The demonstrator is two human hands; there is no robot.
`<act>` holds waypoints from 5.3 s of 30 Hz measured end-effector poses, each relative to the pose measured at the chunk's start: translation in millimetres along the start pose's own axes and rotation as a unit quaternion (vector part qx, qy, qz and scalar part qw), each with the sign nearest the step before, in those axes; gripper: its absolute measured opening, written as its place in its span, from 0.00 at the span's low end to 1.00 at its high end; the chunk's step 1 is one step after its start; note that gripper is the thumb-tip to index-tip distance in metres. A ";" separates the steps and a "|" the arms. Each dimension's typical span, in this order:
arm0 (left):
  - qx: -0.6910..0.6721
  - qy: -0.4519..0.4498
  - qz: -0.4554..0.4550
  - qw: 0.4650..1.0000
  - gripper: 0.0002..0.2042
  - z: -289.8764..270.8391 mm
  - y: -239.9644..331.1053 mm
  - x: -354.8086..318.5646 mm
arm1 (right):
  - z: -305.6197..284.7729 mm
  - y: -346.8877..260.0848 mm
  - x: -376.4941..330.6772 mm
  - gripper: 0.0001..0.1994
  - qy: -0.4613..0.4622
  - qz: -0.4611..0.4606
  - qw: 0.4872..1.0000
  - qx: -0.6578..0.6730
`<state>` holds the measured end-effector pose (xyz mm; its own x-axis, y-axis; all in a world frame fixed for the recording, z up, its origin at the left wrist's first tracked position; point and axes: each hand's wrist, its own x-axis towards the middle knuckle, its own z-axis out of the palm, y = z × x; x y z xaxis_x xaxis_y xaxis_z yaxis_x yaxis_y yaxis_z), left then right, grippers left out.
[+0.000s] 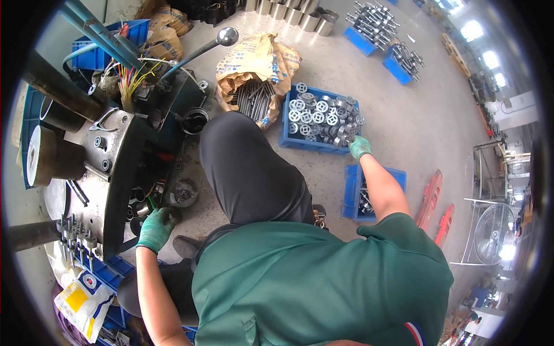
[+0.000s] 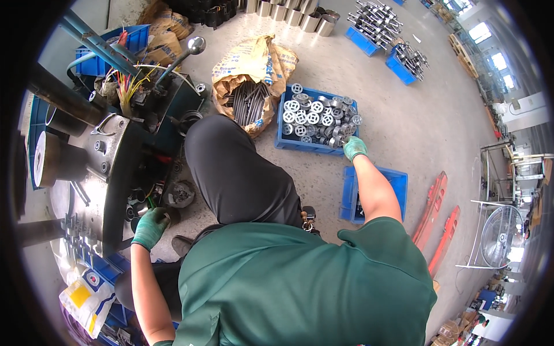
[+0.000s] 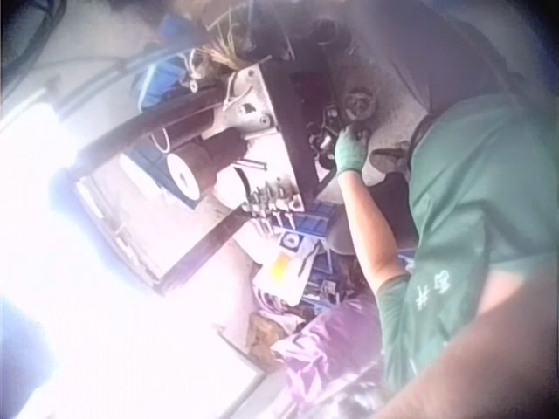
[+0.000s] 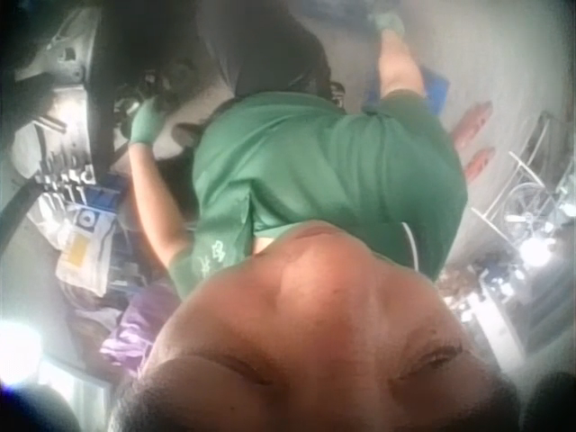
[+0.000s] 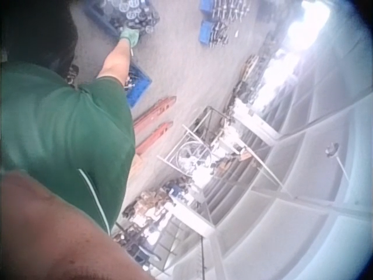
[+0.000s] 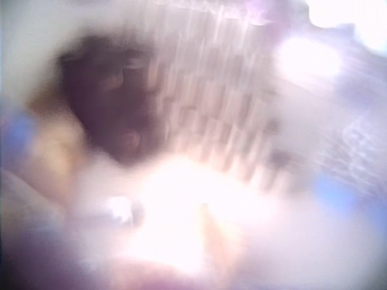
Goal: The person places metal rods and circular components into a mechanical assembly machine, pulls a lever to secure them, and removes the assembled parts.
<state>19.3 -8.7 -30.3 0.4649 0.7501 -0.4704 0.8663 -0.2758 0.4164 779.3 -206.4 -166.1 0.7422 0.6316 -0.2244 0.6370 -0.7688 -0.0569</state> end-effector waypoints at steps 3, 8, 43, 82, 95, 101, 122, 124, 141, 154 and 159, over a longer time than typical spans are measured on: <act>-0.009 0.007 -0.002 1.000 0.16 1.2 -5.9 -2.4 | -4.1 -21.7 0.9 0.14 -0.021 -0.035 0.997 -0.071; -0.001 0.018 0.014 1.000 0.15 -4.0 4.0 -2.3 | -13.6 -50.3 -7.2 0.22 -0.016 0.003 0.999 -0.042; 0.030 0.026 0.027 0.999 0.14 8.9 -4.8 -3.0 | -52.5 -55.7 6.4 0.21 -0.225 0.048 0.934 0.274; -0.837 0.099 -0.056 0.536 0.09 -23.3 40.4 12.4 | -300.1 -762.3 -355.4 0.31 -0.118 -0.701 0.618 0.337; -0.853 0.128 -0.053 0.504 0.13 -50.7 23.6 26.0 | -308.6 -874.9 -346.8 0.27 0.064 -0.760 0.637 0.112; -0.855 0.132 -0.056 0.498 0.16 -60.6 16.3 20.4 | -310.6 -888.1 -361.8 0.27 0.046 -0.763 0.639 0.083; -0.781 0.222 0.025 0.583 0.13 -52.2 -21.5 42.0 | -383.4 -609.0 -208.0 0.15 0.096 -0.779 0.607 -0.128; -0.730 0.258 0.011 0.632 0.12 -47.1 -22.5 35.9 | -395.6 -569.8 -212.2 0.16 0.071 -0.754 0.639 -0.134; -0.367 0.613 0.244 0.656 0.28 -248.2 -18.3 -43.5 | -365.5 -536.8 -151.1 0.20 0.340 -0.695 0.571 0.275; -0.421 0.675 0.076 0.601 0.17 -392.6 -94.5 -10.6 | -418.2 -649.3 -124.8 0.22 0.254 -0.575 0.746 0.220; -0.388 0.640 0.051 0.661 0.15 -400.5 -77.9 -15.8 | -413.5 -646.0 -114.7 0.14 0.274 -0.579 0.735 0.222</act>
<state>-128.7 241.6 256.3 -0.4526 0.7823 0.4280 0.2563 -0.3456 0.9027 368.9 259.4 298.7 -0.1936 0.7400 0.6442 0.8671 0.4363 -0.2405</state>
